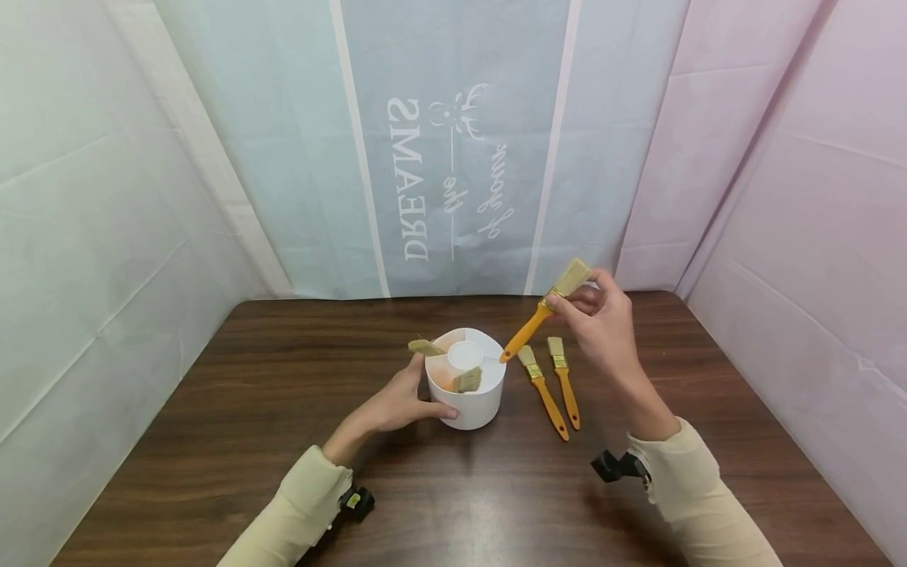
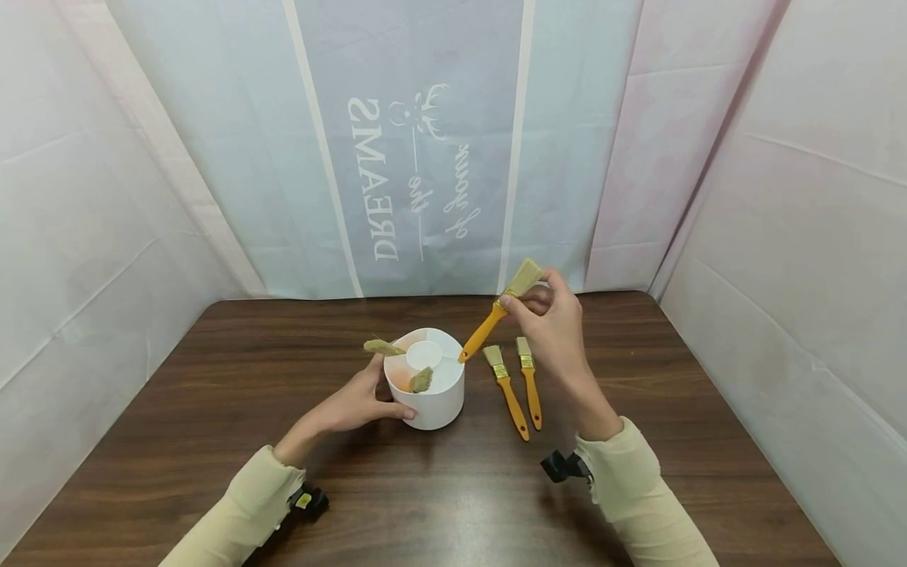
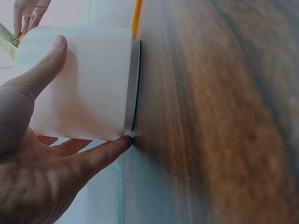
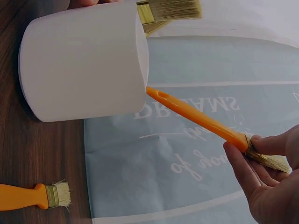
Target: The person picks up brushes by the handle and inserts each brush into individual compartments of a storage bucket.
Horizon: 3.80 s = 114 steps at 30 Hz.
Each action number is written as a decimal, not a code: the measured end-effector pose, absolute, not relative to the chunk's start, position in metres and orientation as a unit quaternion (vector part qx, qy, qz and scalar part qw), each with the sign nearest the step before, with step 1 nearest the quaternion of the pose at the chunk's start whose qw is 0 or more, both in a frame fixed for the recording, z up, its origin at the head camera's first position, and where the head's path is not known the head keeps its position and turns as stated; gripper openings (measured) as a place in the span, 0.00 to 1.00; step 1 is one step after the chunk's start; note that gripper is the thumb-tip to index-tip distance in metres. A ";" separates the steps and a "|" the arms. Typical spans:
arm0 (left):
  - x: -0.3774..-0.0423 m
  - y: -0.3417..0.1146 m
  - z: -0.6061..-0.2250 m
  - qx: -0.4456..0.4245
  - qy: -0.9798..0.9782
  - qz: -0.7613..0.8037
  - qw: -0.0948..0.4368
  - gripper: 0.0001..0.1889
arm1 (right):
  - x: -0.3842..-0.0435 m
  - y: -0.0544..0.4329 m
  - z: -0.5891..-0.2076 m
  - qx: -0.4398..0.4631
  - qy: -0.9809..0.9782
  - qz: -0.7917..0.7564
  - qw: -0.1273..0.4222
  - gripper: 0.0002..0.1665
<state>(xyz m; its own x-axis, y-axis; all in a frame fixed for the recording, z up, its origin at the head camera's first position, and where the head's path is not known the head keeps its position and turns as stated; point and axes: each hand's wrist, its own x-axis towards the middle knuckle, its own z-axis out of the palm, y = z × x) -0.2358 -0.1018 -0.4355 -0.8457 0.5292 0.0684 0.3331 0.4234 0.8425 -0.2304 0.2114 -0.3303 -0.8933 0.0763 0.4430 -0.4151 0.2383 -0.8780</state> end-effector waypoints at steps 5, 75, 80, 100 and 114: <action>-0.236 -0.102 -0.436 0.257 0.838 0.470 0.103 0.59 | -0.229 0.209 -0.332 0.120 -0.771 0.588 0.214 0.22; -0.239 -0.102 -0.436 0.260 0.839 0.466 0.110 0.60 | -0.236 0.205 -0.332 0.130 -0.781 0.597 0.130 0.20; -0.238 -0.102 -0.435 0.258 0.835 0.474 0.110 0.57 | -0.237 0.205 -0.332 0.136 -0.786 0.589 0.132 0.18; -0.236 -0.103 -0.434 0.255 0.836 0.473 0.110 0.58 | -0.236 0.203 -0.332 0.134 -0.793 0.585 0.105 0.17; -0.238 -0.102 -0.436 0.264 0.828 0.482 0.115 0.59 | -0.236 0.204 -0.332 0.122 -0.809 0.569 0.086 0.19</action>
